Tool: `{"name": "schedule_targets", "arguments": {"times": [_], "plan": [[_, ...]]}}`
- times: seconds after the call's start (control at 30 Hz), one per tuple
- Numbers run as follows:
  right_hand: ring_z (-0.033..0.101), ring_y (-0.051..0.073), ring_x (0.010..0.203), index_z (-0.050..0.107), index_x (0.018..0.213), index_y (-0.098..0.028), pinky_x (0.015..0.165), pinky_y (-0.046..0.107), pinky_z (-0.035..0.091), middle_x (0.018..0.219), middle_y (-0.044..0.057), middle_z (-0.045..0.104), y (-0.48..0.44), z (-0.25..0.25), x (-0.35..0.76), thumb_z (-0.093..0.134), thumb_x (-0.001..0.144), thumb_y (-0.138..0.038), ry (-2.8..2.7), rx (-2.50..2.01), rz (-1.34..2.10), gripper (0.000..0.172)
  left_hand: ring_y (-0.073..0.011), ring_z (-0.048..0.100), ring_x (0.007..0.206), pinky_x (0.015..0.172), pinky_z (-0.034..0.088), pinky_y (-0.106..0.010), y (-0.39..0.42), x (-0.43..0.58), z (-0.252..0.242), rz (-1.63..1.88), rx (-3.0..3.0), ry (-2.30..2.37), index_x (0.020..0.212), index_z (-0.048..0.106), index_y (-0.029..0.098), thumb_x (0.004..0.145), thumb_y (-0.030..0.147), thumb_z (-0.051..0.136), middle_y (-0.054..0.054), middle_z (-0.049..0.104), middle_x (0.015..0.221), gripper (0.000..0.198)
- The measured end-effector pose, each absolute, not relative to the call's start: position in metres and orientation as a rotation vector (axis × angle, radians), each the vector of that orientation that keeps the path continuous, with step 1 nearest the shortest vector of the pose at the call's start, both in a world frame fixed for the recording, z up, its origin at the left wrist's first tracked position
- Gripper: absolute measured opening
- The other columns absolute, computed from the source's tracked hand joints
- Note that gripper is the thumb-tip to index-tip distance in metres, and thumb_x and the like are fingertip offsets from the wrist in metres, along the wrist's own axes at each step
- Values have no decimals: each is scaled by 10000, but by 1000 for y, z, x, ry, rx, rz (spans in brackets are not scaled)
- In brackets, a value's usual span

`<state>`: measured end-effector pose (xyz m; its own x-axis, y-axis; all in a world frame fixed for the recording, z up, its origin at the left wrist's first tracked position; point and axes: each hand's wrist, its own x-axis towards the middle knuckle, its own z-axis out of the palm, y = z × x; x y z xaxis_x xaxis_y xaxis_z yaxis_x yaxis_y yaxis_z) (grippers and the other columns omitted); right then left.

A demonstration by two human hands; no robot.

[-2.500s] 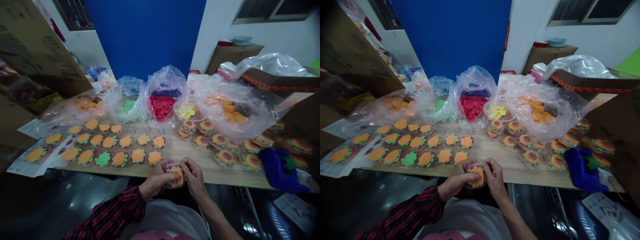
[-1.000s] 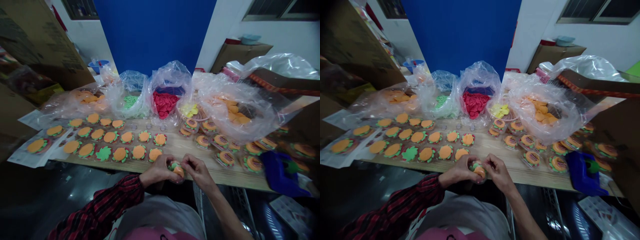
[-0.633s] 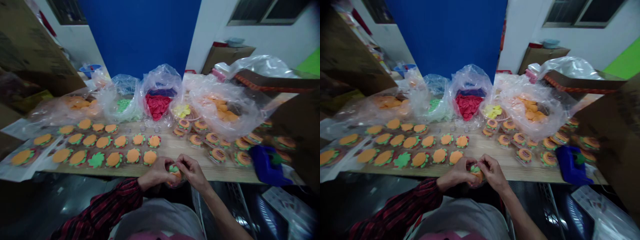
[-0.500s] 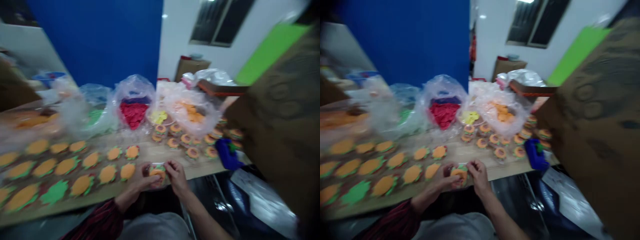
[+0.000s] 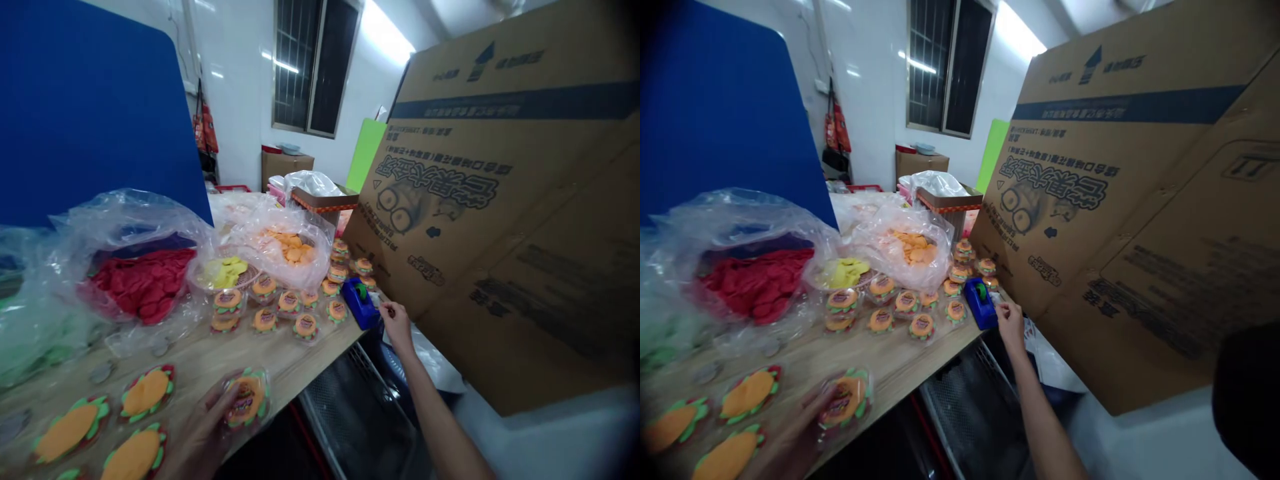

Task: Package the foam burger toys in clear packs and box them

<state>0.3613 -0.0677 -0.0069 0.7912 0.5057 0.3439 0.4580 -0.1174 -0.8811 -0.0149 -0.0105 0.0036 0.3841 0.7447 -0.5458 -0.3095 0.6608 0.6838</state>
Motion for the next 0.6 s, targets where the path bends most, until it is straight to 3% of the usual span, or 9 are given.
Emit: {"name": "schedule_targets", "arguments": {"times": [0.17,0.37,0.5,0.6], "plan": [[524,171,544,608,484,-180,570,309,409,517,16,586,-57,-28,384,672,498,-358,-716,-1768,205,189,-265,675,781,676,561,-385,-11,-13,4,699,495,981,1041,585,158,646,194,720,-79,695,908,419],[521,158,558,590,586,-172,474,282,454,622,27,591,-53,-49,373,599,534,-525,-492,-1719,232,356,-272,677,766,684,559,-409,-7,-13,-3,668,397,1018,963,609,160,604,210,758,-55,695,855,391],[511,154,568,614,687,-179,433,250,440,666,27,591,-55,-45,377,583,562,-508,-451,-1729,254,354,-289,674,804,708,561,-419,-7,-14,-7,680,384,1031,925,630,154,576,223,774,-70,695,897,383],[475,138,497,645,673,-169,385,232,382,579,13,563,-57,-38,380,589,573,-465,-462,-1761,298,318,-292,669,833,743,560,-421,-8,-13,-9,667,371,1000,929,634,151,550,246,793,-69,696,916,422]]}}
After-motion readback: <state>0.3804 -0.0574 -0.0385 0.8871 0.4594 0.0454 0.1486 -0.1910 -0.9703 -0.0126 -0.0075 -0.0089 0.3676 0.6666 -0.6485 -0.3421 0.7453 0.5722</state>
